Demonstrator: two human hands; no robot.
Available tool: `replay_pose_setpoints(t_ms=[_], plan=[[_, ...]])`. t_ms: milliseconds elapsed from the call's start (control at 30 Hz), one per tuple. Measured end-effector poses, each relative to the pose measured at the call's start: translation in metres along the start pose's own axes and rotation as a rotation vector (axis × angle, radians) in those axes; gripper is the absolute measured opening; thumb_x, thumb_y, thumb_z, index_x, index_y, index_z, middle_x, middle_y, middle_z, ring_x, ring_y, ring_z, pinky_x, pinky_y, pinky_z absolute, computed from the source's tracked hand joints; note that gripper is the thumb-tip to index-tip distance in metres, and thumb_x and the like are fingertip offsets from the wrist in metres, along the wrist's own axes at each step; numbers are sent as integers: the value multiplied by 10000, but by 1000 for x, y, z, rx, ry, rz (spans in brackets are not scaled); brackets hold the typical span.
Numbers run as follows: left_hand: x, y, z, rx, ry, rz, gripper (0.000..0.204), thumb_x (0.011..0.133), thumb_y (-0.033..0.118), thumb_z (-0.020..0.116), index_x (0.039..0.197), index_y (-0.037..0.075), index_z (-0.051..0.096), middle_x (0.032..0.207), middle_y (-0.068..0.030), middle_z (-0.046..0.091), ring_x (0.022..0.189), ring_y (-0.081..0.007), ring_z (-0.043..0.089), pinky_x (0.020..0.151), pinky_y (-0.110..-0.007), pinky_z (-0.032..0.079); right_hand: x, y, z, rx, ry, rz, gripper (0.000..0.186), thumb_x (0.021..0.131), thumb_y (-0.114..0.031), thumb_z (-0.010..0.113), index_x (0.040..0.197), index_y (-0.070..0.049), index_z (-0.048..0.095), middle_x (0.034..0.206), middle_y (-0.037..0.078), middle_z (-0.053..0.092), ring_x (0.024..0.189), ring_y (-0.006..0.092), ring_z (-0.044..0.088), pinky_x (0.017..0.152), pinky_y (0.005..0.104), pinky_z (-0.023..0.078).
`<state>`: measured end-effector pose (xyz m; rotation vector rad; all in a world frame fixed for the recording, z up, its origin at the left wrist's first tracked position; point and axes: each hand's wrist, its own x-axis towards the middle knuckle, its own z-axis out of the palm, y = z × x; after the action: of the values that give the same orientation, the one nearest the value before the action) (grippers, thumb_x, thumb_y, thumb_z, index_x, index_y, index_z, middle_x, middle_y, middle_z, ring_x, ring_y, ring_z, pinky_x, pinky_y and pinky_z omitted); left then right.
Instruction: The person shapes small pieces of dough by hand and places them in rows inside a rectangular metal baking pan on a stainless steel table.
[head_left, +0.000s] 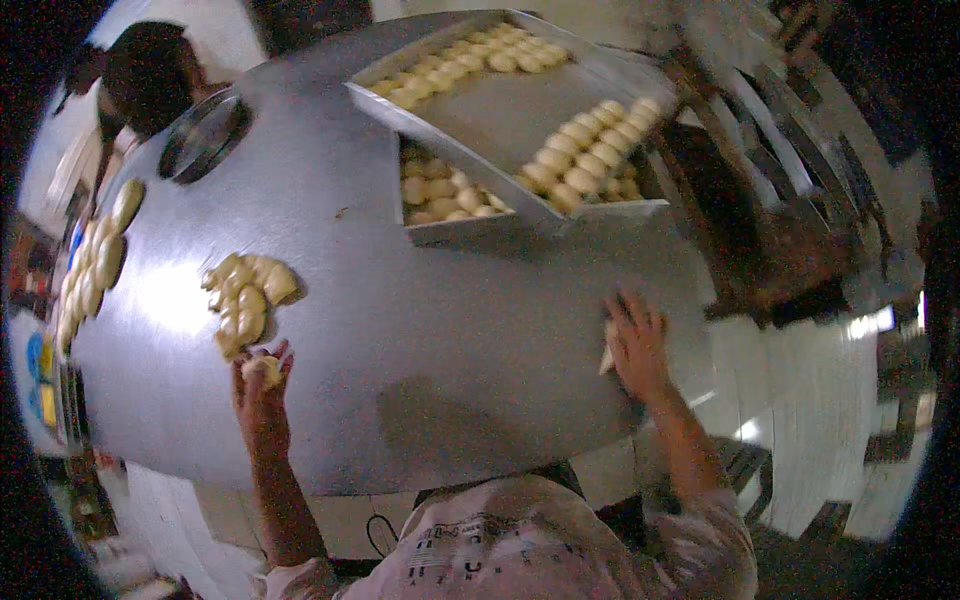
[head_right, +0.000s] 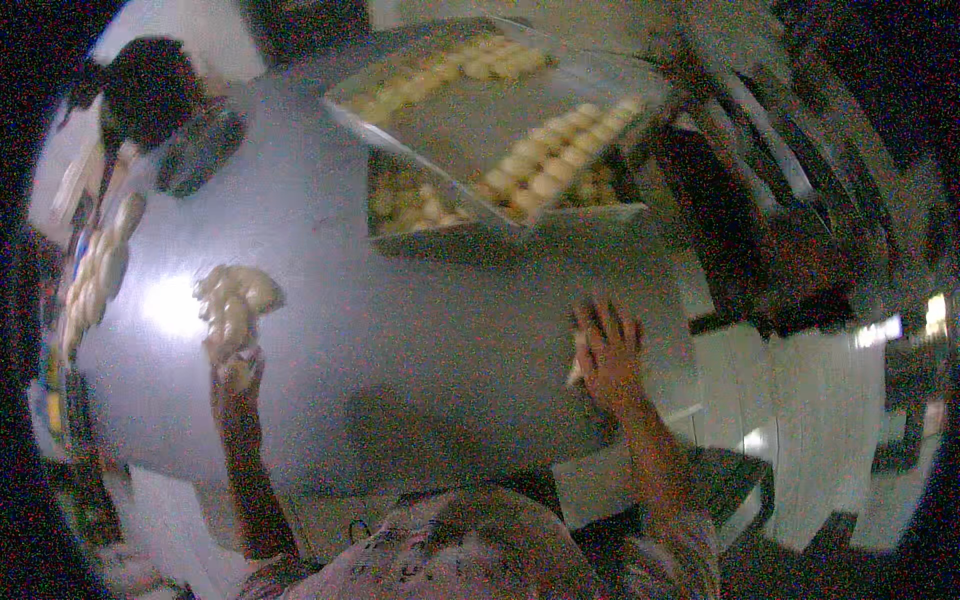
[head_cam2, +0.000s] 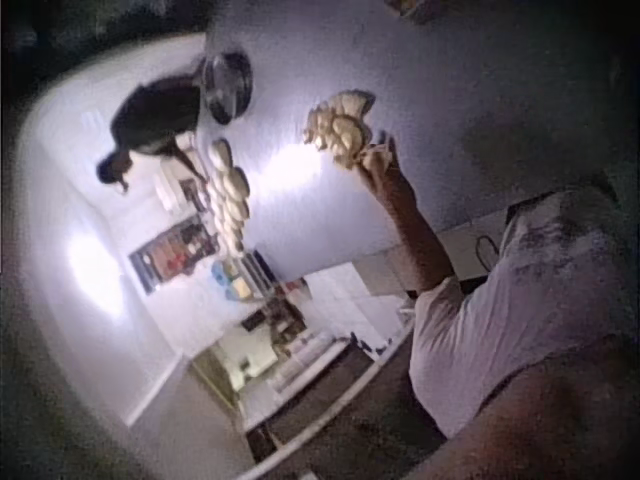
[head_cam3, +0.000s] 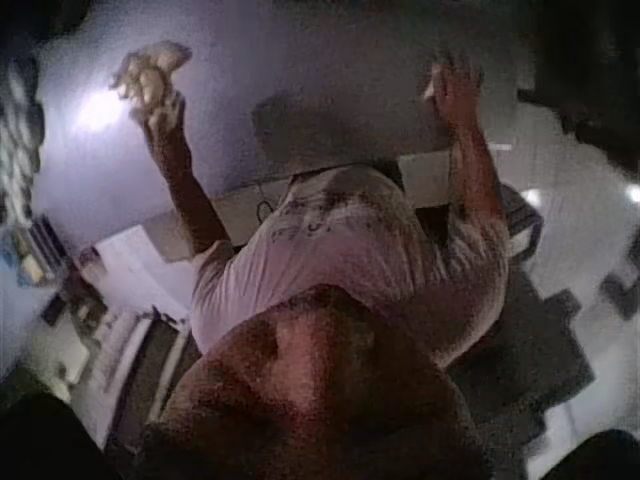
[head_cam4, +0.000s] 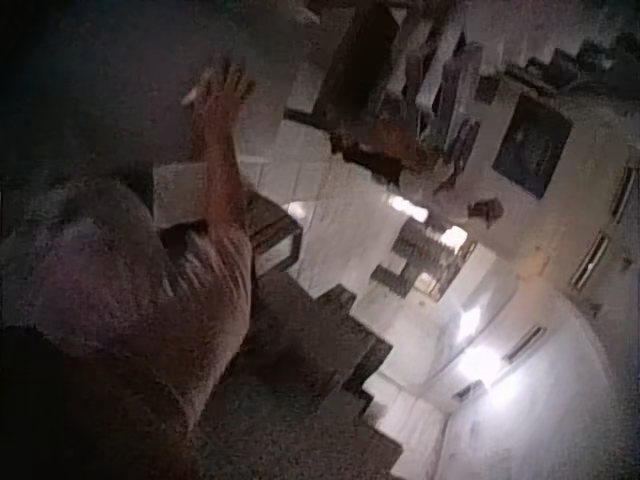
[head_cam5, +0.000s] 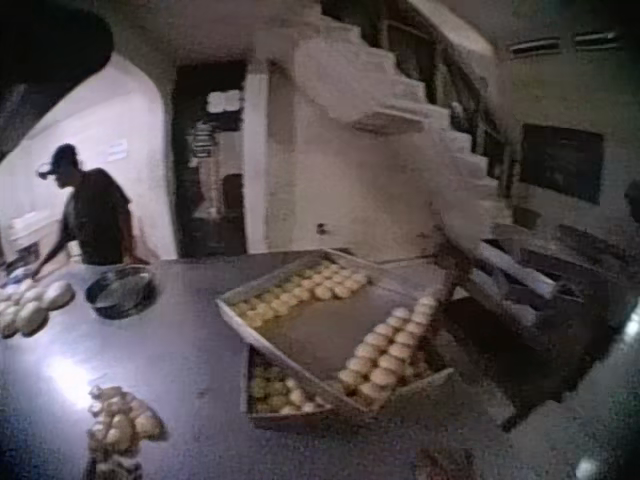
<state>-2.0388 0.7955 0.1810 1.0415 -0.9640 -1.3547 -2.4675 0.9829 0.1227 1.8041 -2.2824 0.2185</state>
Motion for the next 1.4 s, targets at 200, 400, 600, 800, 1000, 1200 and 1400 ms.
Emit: replay_pose_setpoints(t_ms=[200, 400, 600, 800, 1000, 1200, 1400], plan=[[-22, -48, 58, 81, -74, -246, 152, 795, 88, 546, 874, 117, 420, 846, -5, 440, 722, -100, 440, 635, -230, 387, 51, -41, 4, 373, 111, 138, 320, 762, -260, 589, 957, -18, 511, 1021, 180, 509, 971, 365, 447, 916, 513, 286], [-11, -66, 32, 126, -179, -192, 226, 753, 76, 555, 941, 124, 440, 850, 8, 442, 748, -83, 441, 648, -217, 385, 67, 59, 32, 124, 270, 181, 281, 692, -197, 644, 892, -37, 529, 946, 144, 530, 924, 349, 467, 844, 452, 359], [-30, -56, 126, 242, -366, -230, 296, 823, 89, 535, 1103, 54, 447, 1103, -79, 490, 973, -157, 503, 851, -320, 430, 63, 8, 18, 556, 80, -226, 277, 688, -174, 636, 893, -22, 530, 928, 160, 525, 920, 348, 480, 799, 462, 383], [-40, -70, 181, 16, -220, -270, 115, 832, 73, 539, 856, 104, 432, 864, -19, 471, 819, -124, 496, 694, -271, 440, 118, 78, 8, 464, 34, 268, 264, 682, -146, 636, 887, -26, 522, 900, 169, 511, 923, 345, 489, 844, 470, 381], [-32, -96, 130, 310, 66, -156, 278, 797, 77, 597, 690, 154, 353, 632, 53, 368, 571, -63, 359, 484, -238, 285, 71, 125, 17, 328, -73, -71, 343, 685, -148, 654, 983, -22, 538, 962, 164, 542, 935, 327, 520, 859, 385, 431], [-73, -65, 154, 151, 48, -284, 234, 796, 79, 617, 833, 142, 395, 746, 37, 423, 666, -67, 389, 587, -227, 332, 263, 167, -69, 1357, 584, 167, 332, 803, -208, 596, 1062, -9, 532, 976, 83, 572, 905, 188, 531, 831, 316, 413], [-79, -94, 145, 192, -55, -252, 240, 780, 67, 625, 932, 110, 445, 806, 0, 453, 741, -105, 452, 655, -243, 383, 361, 201, -22, 269, 194, 165, 278, 839, -236, 550, 988, -8, 604, 936, 129, 624, 918, 234, 593, 793, 344, 463]])
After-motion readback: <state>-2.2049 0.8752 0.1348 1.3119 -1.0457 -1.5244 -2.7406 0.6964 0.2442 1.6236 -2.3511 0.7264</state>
